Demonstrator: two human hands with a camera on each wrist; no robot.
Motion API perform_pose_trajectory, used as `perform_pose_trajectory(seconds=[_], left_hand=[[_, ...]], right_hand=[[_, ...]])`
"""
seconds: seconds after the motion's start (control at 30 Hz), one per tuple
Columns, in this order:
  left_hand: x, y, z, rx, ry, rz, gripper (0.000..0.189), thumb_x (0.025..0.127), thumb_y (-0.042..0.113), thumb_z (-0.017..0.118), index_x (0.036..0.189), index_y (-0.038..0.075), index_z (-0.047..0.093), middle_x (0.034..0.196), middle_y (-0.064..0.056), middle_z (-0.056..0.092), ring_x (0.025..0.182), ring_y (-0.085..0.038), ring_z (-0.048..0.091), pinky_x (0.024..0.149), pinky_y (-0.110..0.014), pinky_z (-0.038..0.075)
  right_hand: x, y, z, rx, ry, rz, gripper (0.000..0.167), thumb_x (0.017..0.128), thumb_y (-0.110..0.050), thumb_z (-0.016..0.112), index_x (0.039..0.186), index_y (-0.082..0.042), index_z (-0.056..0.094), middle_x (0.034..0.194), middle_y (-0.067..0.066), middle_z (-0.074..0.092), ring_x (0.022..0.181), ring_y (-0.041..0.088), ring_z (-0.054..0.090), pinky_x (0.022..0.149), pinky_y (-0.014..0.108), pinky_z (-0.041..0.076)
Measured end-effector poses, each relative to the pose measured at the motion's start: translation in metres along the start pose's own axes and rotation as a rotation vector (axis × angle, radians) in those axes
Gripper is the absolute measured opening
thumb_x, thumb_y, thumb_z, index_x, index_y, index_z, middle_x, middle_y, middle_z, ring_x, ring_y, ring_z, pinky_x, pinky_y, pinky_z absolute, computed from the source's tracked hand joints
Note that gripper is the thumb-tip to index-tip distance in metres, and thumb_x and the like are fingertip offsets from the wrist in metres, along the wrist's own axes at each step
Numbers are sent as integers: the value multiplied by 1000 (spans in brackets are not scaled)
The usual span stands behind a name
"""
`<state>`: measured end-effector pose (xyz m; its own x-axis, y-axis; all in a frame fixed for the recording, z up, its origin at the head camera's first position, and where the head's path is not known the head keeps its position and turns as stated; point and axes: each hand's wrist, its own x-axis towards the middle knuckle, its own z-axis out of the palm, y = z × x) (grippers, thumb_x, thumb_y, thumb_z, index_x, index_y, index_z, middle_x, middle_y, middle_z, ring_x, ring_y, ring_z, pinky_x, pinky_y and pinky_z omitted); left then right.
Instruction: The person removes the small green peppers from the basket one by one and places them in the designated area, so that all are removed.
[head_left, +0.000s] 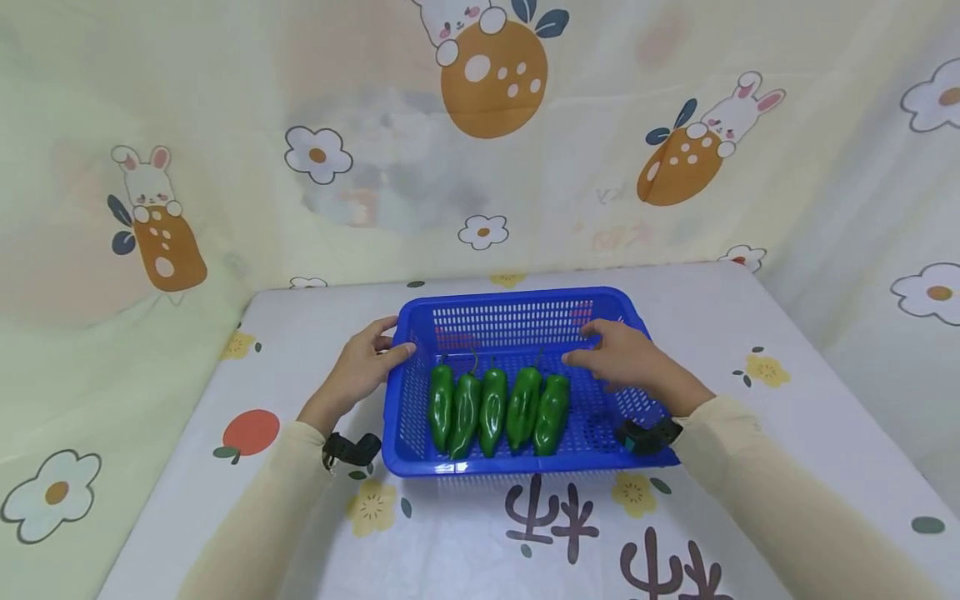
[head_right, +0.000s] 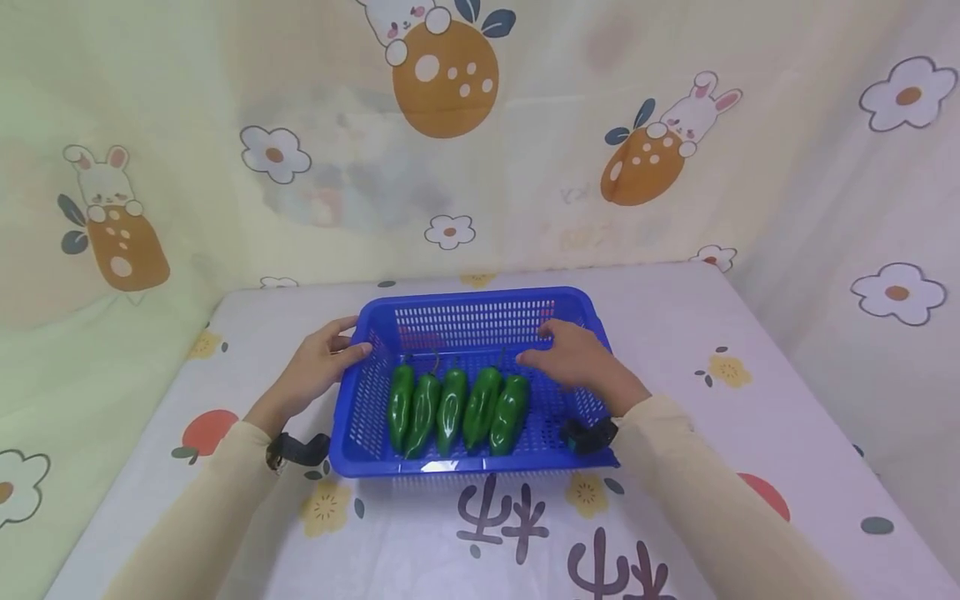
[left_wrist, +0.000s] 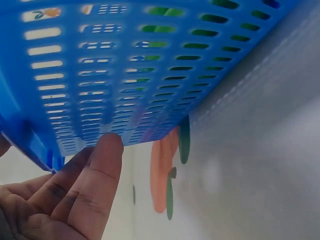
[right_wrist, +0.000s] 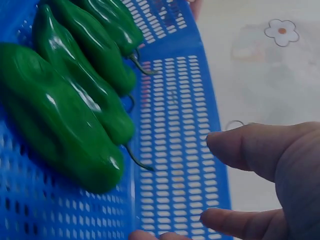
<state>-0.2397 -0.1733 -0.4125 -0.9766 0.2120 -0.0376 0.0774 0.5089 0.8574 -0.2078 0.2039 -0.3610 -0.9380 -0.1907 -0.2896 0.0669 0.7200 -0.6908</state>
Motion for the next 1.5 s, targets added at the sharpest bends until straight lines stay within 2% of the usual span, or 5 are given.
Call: perform_pose_trajectory(seconds=[0.23, 0.5, 0.83, 1.1, 1.5], left_hand=[[-4, 0, 2, -1, 9, -11, 73, 104, 32, 64, 163, 6, 28, 141, -28, 60, 113, -42, 70, 91, -53, 60], [-3, 1, 4, -33, 12, -25, 74, 103, 31, 66, 162, 5, 30, 141, -28, 60, 116, -43, 69, 92, -54, 59], [-4, 1, 5, -83, 26, -44, 68, 102, 31, 67, 158, 4, 38, 136, -26, 63, 112, -40, 72, 90, -50, 61], [-6, 4, 7, -107, 27, -67, 67, 102, 28, 68, 156, 3, 39, 135, -25, 64, 110, -39, 72, 90, -49, 61], [-5, 1, 7, -133, 27, -64, 66, 101, 28, 69, 155, 3, 41, 132, -25, 65, 107, -36, 73, 87, -45, 63]], right_hand=[[9, 0, 16, 104, -109, 89, 74, 100, -32, 67, 154, 7, 36, 143, 35, 49, 115, 47, 66, 77, 46, 65], [12, 4, 20, 104, -168, 147, 68, 98, -31, 68, 144, 13, 45, 109, 25, 60, 98, 39, 71, 70, 42, 65], [21, 0, 25, -35, -226, 179, 41, 95, -34, 71, 108, 4, 66, 96, 21, 69, 83, 31, 72, 66, 39, 64], [30, -3, 36, -50, -205, 190, 29, 91, -27, 75, 93, -1, 63, 83, 14, 66, 71, 27, 70, 62, 38, 64], [35, -8, 47, -4, -136, 174, 29, 90, -14, 77, 101, -1, 54, 98, 17, 66, 80, 31, 72, 64, 43, 65]])
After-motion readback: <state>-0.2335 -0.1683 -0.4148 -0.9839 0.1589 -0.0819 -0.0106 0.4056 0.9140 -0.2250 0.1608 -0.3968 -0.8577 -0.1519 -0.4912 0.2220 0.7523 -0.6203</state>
